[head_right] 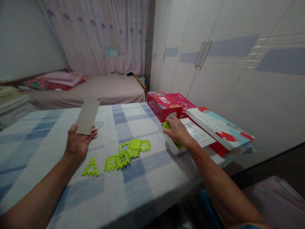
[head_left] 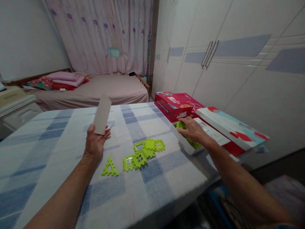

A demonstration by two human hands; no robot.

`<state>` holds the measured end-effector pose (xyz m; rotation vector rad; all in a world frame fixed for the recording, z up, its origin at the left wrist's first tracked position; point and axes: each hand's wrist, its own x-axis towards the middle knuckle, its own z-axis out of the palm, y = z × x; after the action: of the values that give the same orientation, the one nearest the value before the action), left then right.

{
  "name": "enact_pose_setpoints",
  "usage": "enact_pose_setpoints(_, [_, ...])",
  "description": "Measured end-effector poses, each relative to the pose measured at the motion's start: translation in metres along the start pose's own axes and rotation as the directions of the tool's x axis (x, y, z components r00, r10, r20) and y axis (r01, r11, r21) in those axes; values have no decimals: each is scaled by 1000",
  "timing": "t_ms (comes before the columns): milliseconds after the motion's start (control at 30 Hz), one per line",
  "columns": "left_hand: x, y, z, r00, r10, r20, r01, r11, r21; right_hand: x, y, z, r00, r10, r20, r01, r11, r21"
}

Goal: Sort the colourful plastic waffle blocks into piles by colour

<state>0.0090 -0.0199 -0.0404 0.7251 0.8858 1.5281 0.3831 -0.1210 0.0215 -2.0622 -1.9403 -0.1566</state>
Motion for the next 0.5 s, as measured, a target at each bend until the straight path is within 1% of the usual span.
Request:
enact_pose_setpoints(67, [1,0,-1,1000,6,16,-6,1000,3,-11,21,2,1000,14,-5,-14,1000,-25])
enact_pose_setpoints(133, [1,0,-2,1000,9,26,-9,1000,6,-19,27,3,998,1,-55,-4,999,-44])
enact_pose_setpoints(200, [1,0,-2,1000,1,31,-2,1000,9,-25,21,2,991,-21,-135,15,999,-40])
enact_pose_setpoints(233, [1,0,-2,1000,-1,29,0,1000,10,-26,15,2,987,-53,-152,51,999,-13])
enact_pose_setpoints(267, [1,0,-1,1000,-1,28,1,1000,9,-28,6,2,985,-103,-140,109,994,32])
enact_pose_setpoints(333, [1,1,-1,1000,6,28,-6,1000,9,-30,-15,6,968,-250,-33,252,953,167])
enact_pose_setpoints(367, [0,1,0,999,11,31,-11,1000,8,-31,-27,9,946,-320,44,301,924,237])
enact_pose_setpoints(433, [0,1,0,999,12,32,-12,1000,9,-32,-52,20,893,-411,185,336,881,332])
enact_pose_setpoints(500, [0,0,0,999,10,37,-10,1000,13,-33,-76,32,854,-443,271,338,871,356])
